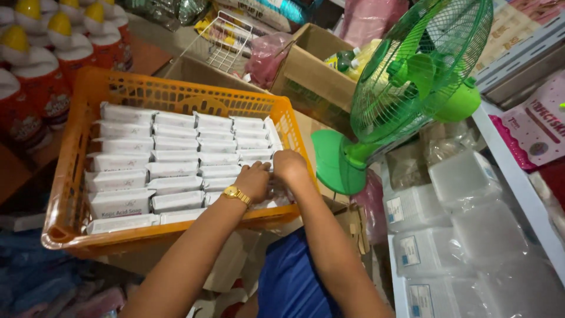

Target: Organizing and stacking individual bars of soap from a pile on the floor into a plastic crate.

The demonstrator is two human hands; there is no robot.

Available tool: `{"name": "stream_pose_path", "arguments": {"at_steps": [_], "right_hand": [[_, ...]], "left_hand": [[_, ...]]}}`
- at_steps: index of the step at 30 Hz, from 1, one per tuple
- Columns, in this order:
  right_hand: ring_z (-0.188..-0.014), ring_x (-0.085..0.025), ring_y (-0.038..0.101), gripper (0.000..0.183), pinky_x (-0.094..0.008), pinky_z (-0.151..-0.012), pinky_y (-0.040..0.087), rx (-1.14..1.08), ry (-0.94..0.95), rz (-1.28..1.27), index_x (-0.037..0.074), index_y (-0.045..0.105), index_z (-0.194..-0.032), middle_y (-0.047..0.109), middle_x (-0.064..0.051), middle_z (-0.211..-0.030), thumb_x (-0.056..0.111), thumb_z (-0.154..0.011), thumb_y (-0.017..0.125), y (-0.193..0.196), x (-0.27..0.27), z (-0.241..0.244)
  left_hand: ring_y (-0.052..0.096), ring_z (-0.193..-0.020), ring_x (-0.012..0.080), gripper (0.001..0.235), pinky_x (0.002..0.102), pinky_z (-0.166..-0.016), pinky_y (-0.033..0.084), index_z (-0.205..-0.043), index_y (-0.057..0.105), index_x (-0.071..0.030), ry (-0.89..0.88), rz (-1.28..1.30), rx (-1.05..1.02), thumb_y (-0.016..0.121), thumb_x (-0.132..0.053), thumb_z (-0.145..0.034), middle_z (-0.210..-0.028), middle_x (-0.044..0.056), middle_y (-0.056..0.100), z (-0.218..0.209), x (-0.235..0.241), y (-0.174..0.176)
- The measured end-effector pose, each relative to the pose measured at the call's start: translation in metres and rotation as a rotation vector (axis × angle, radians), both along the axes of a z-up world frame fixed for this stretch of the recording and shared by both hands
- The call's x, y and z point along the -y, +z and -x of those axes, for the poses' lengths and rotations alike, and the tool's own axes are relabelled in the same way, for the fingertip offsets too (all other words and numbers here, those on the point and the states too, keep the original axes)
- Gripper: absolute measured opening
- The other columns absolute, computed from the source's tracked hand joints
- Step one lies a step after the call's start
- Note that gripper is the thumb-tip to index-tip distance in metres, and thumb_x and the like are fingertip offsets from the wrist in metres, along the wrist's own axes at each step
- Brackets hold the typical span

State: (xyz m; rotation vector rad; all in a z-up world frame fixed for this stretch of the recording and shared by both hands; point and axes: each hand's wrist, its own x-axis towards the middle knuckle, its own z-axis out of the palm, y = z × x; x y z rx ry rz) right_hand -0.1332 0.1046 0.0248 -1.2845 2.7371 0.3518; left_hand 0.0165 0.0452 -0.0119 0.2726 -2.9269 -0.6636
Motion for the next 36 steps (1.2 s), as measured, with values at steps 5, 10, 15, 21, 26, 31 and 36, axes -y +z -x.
{"name": "stream_pose_path", "arguments": {"at_steps": [5, 10, 15, 21, 26, 31, 36], "right_hand": [[-0.105, -0.04, 0.071, 0.027, -0.048, -0.089, 0.058, -0.003, 0.003, 0.015, 0.002, 0.078, -0.1, 0.073, -0.026, -0.108, 0.016, -0.077, 0.077, 0.023, -0.012, -0.026], [-0.102, -0.044, 0.072, 0.026, -0.048, -0.087, 0.06, 0.024, -0.121, 0.047, -0.003, 0.076, -0.096, 0.071, -0.032, -0.103, 0.01, -0.073, 0.078, 0.036, -0.029, -0.052], [-0.086, -0.049, 0.069, 0.033, -0.052, -0.077, 0.057, -0.122, 0.188, 0.358, -0.008, 0.067, -0.094, 0.068, -0.034, -0.091, 0.007, -0.067, 0.079, 0.029, -0.045, -0.049], [-0.093, -0.048, 0.07, 0.031, -0.053, -0.082, 0.057, -0.092, 0.075, 0.281, -0.006, 0.066, -0.094, 0.07, -0.033, -0.094, 0.004, -0.066, 0.076, 0.002, -0.037, -0.036], [-0.092, -0.048, 0.069, 0.023, -0.054, -0.078, 0.056, -0.091, 0.155, 0.347, -0.005, 0.07, -0.089, 0.07, -0.033, -0.092, 0.005, -0.069, 0.076, 0.031, -0.051, -0.049], [-0.093, -0.046, 0.071, 0.011, -0.051, -0.084, 0.057, -0.039, 0.052, 0.232, -0.002, 0.075, -0.085, 0.072, -0.03, -0.093, 0.007, -0.082, 0.07, 0.03, -0.057, -0.039], [-0.096, -0.047, 0.069, 0.017, -0.052, -0.082, 0.058, -0.024, 0.084, 0.097, -0.004, 0.074, -0.088, 0.069, -0.032, -0.095, -0.001, -0.072, 0.067, -0.002, -0.05, -0.017]], "left_hand": [[0.045, -0.135, 0.0279, 0.06, 0.05, -0.106, 0.04, -0.128, 0.07, -0.023, 0.013, 0.001, -0.019, 0.086, -0.034, -0.071, -0.144, 0.005, 0.051, 0.004, 0.002, -0.008], [0.046, -0.135, 0.0277, 0.061, 0.051, -0.107, 0.04, -0.128, 0.07, -0.025, -0.004, -0.007, -0.015, 0.088, -0.037, -0.071, -0.143, 0.005, 0.053, -0.002, 0.002, -0.005], [0.046, -0.134, 0.026, 0.061, 0.052, -0.106, 0.039, -0.126, 0.07, -0.03, 0.019, -0.05, -0.028, 0.089, -0.042, -0.07, -0.137, 0.003, 0.056, -0.007, 0.002, 0.006], [0.05, -0.131, 0.0248, 0.057, 0.051, -0.106, 0.04, -0.124, 0.072, -0.032, 0.028, -0.023, -0.052, 0.088, -0.04, -0.07, -0.134, 0.001, 0.059, 0.001, 0.002, -0.009], [0.049, -0.132, 0.0256, 0.06, 0.051, -0.106, 0.04, -0.125, 0.072, -0.032, 0.031, -0.055, -0.054, 0.089, -0.042, -0.068, -0.135, 0.002, 0.059, -0.007, 0.003, 0.005], [0.048, -0.132, 0.0263, 0.064, 0.052, -0.107, 0.039, -0.126, 0.071, -0.029, 0.024, -0.041, -0.017, 0.09, -0.045, -0.068, -0.135, 0.003, 0.058, -0.009, 0.003, 0.006], [0.049, -0.132, 0.0273, 0.061, 0.052, -0.107, 0.04, -0.125, 0.072, -0.028, 0.007, -0.014, 0.013, 0.09, -0.045, -0.07, -0.135, 0.004, 0.058, -0.012, 0.003, 0.012]]}}
